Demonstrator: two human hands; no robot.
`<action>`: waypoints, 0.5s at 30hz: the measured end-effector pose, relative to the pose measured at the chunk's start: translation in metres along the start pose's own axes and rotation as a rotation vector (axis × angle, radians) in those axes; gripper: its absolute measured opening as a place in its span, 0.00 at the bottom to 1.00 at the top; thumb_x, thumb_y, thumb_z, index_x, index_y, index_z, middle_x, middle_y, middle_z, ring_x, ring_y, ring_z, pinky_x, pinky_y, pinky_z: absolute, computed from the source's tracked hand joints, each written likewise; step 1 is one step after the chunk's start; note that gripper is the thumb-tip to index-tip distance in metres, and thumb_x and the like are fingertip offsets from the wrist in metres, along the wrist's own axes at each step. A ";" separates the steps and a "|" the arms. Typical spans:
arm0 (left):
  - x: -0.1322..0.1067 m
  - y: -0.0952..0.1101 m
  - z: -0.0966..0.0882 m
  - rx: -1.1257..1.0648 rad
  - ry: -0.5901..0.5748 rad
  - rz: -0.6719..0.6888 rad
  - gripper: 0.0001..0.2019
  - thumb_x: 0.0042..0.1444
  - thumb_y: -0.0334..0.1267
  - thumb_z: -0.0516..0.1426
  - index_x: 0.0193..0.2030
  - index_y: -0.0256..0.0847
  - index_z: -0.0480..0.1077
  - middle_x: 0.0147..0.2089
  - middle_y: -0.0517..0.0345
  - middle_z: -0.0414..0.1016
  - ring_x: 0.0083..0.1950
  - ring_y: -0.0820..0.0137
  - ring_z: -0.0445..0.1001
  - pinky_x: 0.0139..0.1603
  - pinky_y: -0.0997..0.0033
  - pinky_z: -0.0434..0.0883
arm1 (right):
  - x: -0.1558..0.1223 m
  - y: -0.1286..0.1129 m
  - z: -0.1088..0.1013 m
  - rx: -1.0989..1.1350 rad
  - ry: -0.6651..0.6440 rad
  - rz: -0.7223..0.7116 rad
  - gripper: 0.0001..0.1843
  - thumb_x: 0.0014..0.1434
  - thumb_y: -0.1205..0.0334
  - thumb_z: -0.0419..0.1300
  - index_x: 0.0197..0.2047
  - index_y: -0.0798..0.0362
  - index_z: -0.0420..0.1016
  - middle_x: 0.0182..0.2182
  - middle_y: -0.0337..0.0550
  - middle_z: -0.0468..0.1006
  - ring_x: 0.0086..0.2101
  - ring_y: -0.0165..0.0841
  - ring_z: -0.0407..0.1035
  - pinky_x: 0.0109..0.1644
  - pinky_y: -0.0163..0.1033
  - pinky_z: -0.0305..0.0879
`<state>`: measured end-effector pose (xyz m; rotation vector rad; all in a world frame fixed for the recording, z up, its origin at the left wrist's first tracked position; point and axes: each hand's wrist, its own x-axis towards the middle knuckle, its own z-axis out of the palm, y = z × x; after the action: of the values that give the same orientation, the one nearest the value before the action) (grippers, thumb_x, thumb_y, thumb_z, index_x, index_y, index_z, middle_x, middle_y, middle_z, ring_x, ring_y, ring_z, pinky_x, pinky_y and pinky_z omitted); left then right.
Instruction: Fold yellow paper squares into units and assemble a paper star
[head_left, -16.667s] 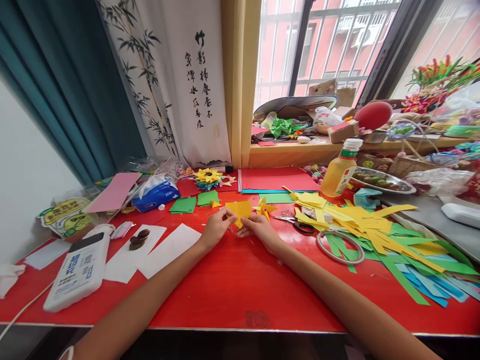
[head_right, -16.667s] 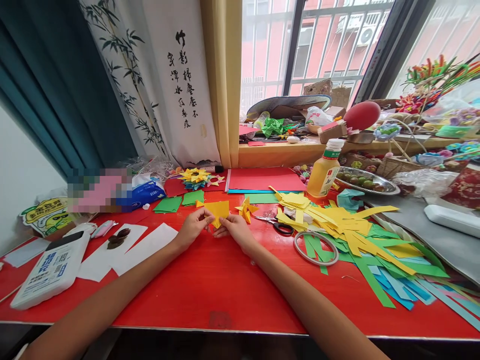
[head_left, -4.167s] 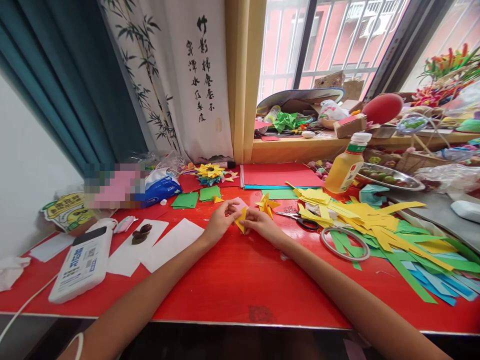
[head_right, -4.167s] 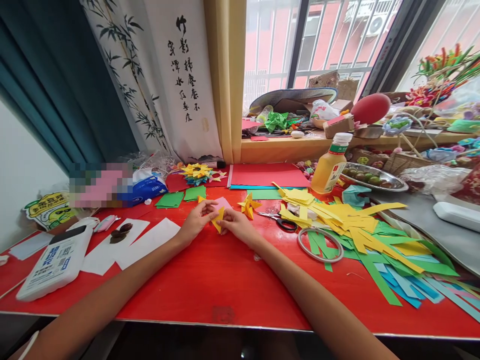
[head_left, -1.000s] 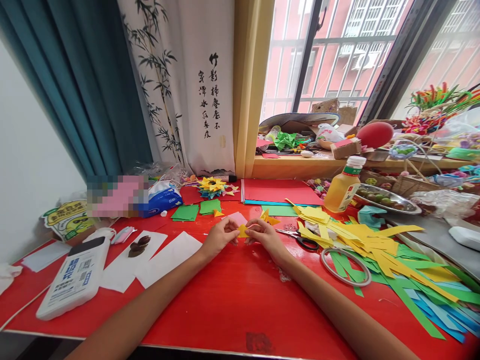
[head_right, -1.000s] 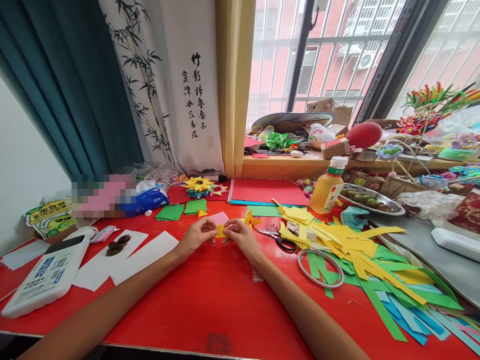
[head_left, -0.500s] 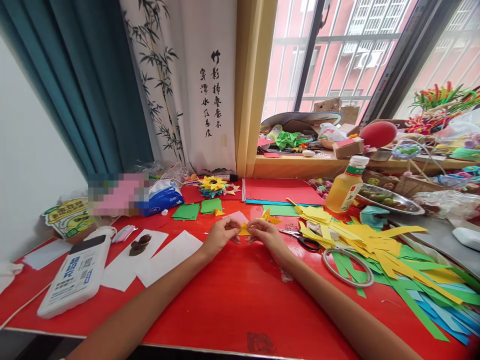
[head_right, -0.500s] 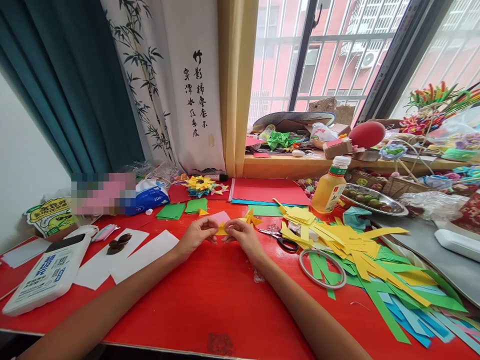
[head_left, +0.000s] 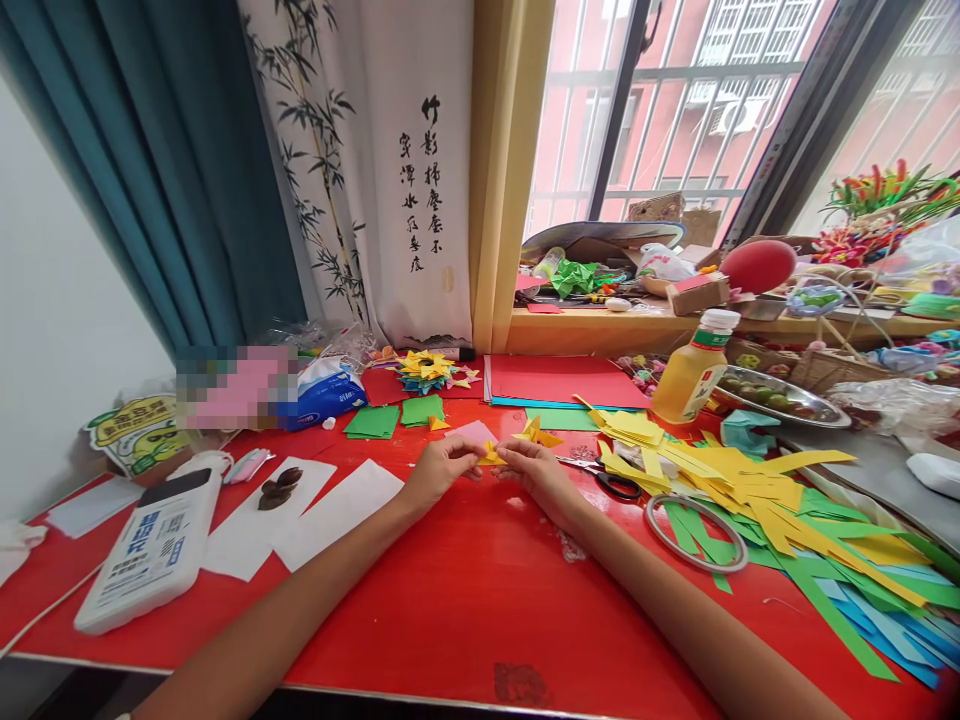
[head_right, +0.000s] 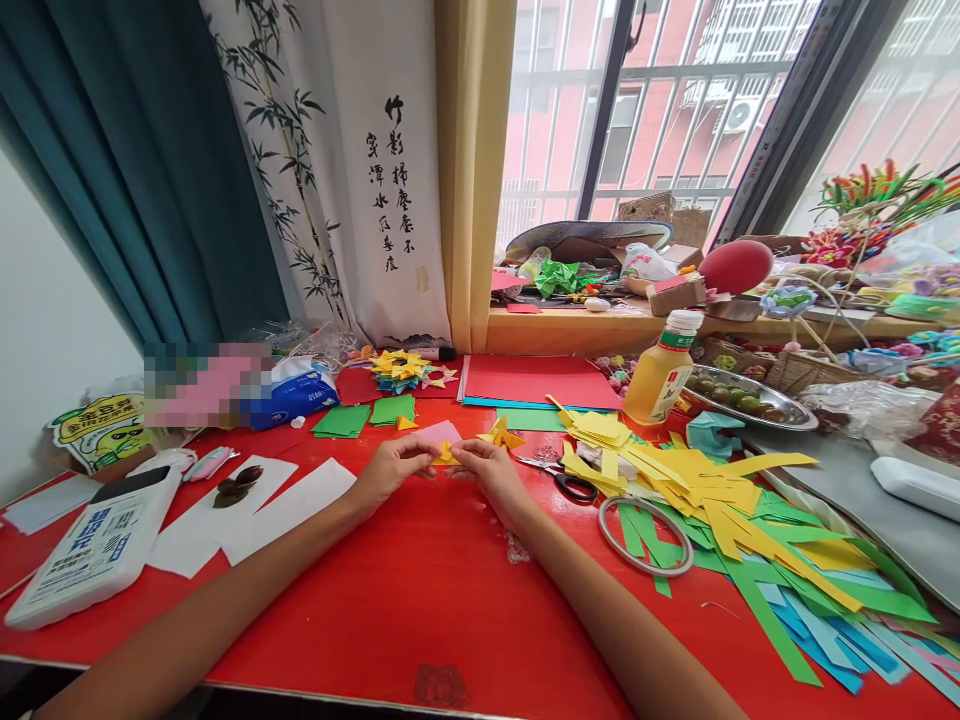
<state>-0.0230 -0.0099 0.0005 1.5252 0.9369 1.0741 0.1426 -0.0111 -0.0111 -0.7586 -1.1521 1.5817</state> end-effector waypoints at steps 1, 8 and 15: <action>0.000 0.000 0.000 0.014 -0.004 0.007 0.09 0.45 0.36 0.55 0.33 0.34 0.69 0.32 0.57 0.69 0.28 0.74 0.71 0.33 0.70 0.71 | 0.000 0.000 0.001 -0.019 0.009 -0.002 0.10 0.43 0.60 0.62 0.30 0.55 0.71 0.27 0.38 0.70 0.25 0.25 0.66 0.34 0.33 0.63; -0.002 -0.004 0.002 0.030 -0.038 0.031 0.10 0.45 0.39 0.56 0.33 0.35 0.68 0.31 0.58 0.69 0.30 0.73 0.70 0.34 0.69 0.71 | -0.002 -0.002 0.004 -0.171 0.021 -0.059 0.09 0.44 0.61 0.61 0.28 0.56 0.68 0.23 0.36 0.69 0.24 0.26 0.65 0.32 0.34 0.61; 0.002 -0.009 0.000 0.045 -0.030 0.040 0.09 0.45 0.38 0.56 0.32 0.36 0.65 0.30 0.60 0.66 0.30 0.74 0.67 0.29 0.74 0.69 | -0.004 -0.005 0.006 -0.245 -0.020 -0.109 0.06 0.45 0.62 0.59 0.27 0.55 0.66 0.22 0.35 0.69 0.24 0.27 0.64 0.31 0.34 0.61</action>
<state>-0.0224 -0.0063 -0.0083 1.5993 0.9187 1.0622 0.1405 -0.0168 -0.0048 -0.8252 -1.3958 1.3759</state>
